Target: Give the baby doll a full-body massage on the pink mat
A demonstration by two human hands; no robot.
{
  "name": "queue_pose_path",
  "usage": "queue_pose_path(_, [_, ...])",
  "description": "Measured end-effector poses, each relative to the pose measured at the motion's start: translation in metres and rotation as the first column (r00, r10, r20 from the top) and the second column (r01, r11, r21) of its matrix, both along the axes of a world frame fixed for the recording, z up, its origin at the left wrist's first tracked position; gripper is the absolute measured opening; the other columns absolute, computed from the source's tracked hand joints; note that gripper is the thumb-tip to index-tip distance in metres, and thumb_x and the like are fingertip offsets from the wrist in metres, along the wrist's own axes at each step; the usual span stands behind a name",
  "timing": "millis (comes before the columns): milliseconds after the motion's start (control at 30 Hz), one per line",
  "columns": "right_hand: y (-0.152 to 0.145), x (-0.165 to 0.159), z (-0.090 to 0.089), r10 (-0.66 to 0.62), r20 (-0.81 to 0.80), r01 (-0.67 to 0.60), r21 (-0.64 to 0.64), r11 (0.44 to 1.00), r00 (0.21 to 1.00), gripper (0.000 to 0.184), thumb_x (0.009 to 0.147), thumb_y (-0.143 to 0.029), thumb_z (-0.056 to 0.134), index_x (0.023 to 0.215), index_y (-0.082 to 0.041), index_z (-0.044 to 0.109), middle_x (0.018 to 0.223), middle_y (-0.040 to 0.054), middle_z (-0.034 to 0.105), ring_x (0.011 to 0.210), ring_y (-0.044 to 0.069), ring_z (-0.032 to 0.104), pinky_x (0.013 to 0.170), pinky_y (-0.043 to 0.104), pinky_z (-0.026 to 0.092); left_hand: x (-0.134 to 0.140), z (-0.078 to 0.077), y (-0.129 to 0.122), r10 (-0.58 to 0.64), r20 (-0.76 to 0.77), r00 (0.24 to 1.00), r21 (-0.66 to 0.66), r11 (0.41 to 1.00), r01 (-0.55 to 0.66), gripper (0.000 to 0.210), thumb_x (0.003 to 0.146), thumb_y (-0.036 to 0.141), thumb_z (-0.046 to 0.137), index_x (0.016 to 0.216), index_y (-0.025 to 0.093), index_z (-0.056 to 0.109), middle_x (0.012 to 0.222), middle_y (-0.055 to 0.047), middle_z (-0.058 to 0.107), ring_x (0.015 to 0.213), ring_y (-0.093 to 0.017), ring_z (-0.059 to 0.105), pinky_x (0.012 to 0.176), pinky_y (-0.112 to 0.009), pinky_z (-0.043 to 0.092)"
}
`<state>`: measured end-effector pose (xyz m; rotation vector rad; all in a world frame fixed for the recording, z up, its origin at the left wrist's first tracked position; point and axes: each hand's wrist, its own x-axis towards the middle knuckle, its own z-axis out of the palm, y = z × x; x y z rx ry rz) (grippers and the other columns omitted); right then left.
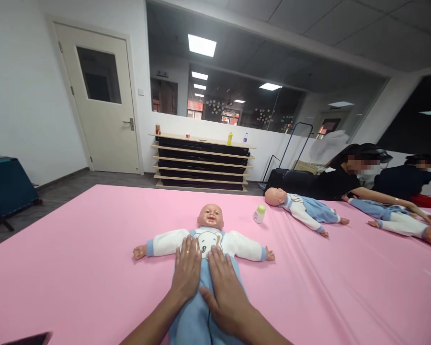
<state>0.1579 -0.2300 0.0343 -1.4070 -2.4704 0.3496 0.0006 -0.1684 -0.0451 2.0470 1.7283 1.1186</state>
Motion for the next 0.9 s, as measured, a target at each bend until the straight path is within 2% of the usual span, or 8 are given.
queue_pose_path(133, [0.031,-0.004,-0.003,0.021,-0.032,-0.020,0.029,0.999,0.999,0.069,0.098,-0.057,0.024,0.153,-0.017,0.010,0.158,0.0041,0.002,0.148,0.024,0.002,0.121,0.050,0.007,-0.002,0.003,-0.001,-0.027,0.041,0.999,-0.035,0.999,0.028,0.053,0.101,0.033,0.012,0.152,0.020,0.022,0.159,-0.008,0.013,0.147,-0.020,0.003,0.119,-0.051,0.007])
queue_pose_path(367, [0.058,0.003,-0.022,-0.183,-0.149,0.186,0.005,0.983,0.972,0.065,0.100,-0.055,0.021,0.153,-0.018,0.016,0.159,0.0035,0.005,0.148,0.024,0.004,0.121,0.049,0.007,0.000,0.008,-0.004,-0.023,0.044,0.999,-0.036,0.999,0.024,0.053,0.101,0.034,0.014,0.152,0.020,0.022,0.159,-0.008,0.013,0.147,-0.021,0.004,0.119,-0.052,0.006])
queue_pose_path(467, [0.055,0.006,-0.025,-0.228,-0.187,0.229,-0.012,0.973,0.956,0.066,0.100,-0.055,0.021,0.153,-0.017,0.012,0.159,0.0027,0.004,0.148,0.023,0.002,0.121,0.047,0.007,0.001,0.013,-0.009,-0.023,0.016,1.000,-0.024,0.999,0.024,0.054,0.101,0.033,0.014,0.153,0.019,0.018,0.159,-0.007,0.010,0.148,-0.021,0.002,0.119,-0.051,0.006])
queue_pose_path(567, [0.049,0.009,-0.028,-0.258,-0.222,0.257,-0.034,0.966,0.940,0.068,0.099,-0.055,0.021,0.154,-0.016,0.009,0.159,0.0028,0.001,0.148,0.023,0.000,0.121,0.046,0.007,0.002,0.024,-0.014,-0.029,-0.105,0.994,0.090,0.995,0.039,0.054,0.101,0.033,0.018,0.153,0.020,0.016,0.159,-0.006,0.010,0.148,-0.023,-0.001,0.119,-0.052,0.004])
queue_pose_path(633, [0.044,0.010,-0.029,-0.264,-0.243,0.256,-0.064,0.965,0.933,0.068,0.099,-0.054,0.022,0.154,-0.016,0.008,0.159,0.0037,0.000,0.148,0.023,-0.001,0.121,0.048,0.007,0.001,0.032,-0.015,-0.100,-0.227,0.969,0.170,0.975,0.140,0.054,0.100,0.033,0.023,0.153,0.023,0.019,0.159,-0.004,0.015,0.148,-0.025,0.000,0.118,-0.054,0.003])
queue_pose_path(733, [0.033,0.013,-0.028,-0.279,-0.252,0.257,-0.117,0.959,0.927,0.069,0.100,-0.052,0.024,0.153,-0.012,0.008,0.159,0.0086,-0.001,0.147,0.026,-0.002,0.120,0.051,0.009,-0.003,0.037,-0.012,-0.282,-0.396,0.874,0.153,0.918,0.366,0.053,0.099,0.033,0.029,0.151,0.026,0.024,0.155,-0.003,0.027,0.147,-0.025,0.009,0.118,-0.052,0.011])
queue_pose_path(800, [0.020,0.016,-0.024,-0.290,-0.222,0.261,-0.150,0.954,0.931,0.072,0.099,-0.050,0.026,0.153,-0.006,0.008,0.158,0.0137,-0.002,0.147,0.028,-0.002,0.120,0.052,0.009,-0.006,0.034,-0.008,-0.347,-0.439,0.829,0.112,0.894,0.433,0.053,0.098,0.032,0.031,0.150,0.028,0.025,0.153,-0.001,0.032,0.146,-0.023,0.015,0.118,-0.049,0.017])
queue_pose_path(900, [-0.003,0.018,-0.015,-0.237,-0.144,0.214,-0.159,0.964,0.961,0.078,0.098,-0.052,0.031,0.151,0.001,0.008,0.157,0.0200,-0.002,0.146,0.032,-0.003,0.119,0.055,0.010,-0.008,0.019,0.002,-0.338,-0.404,0.850,0.134,0.898,0.420,0.052,0.098,0.032,0.030,0.150,0.028,0.026,0.154,-0.001,0.031,0.145,-0.023,0.018,0.118,-0.049,0.015])
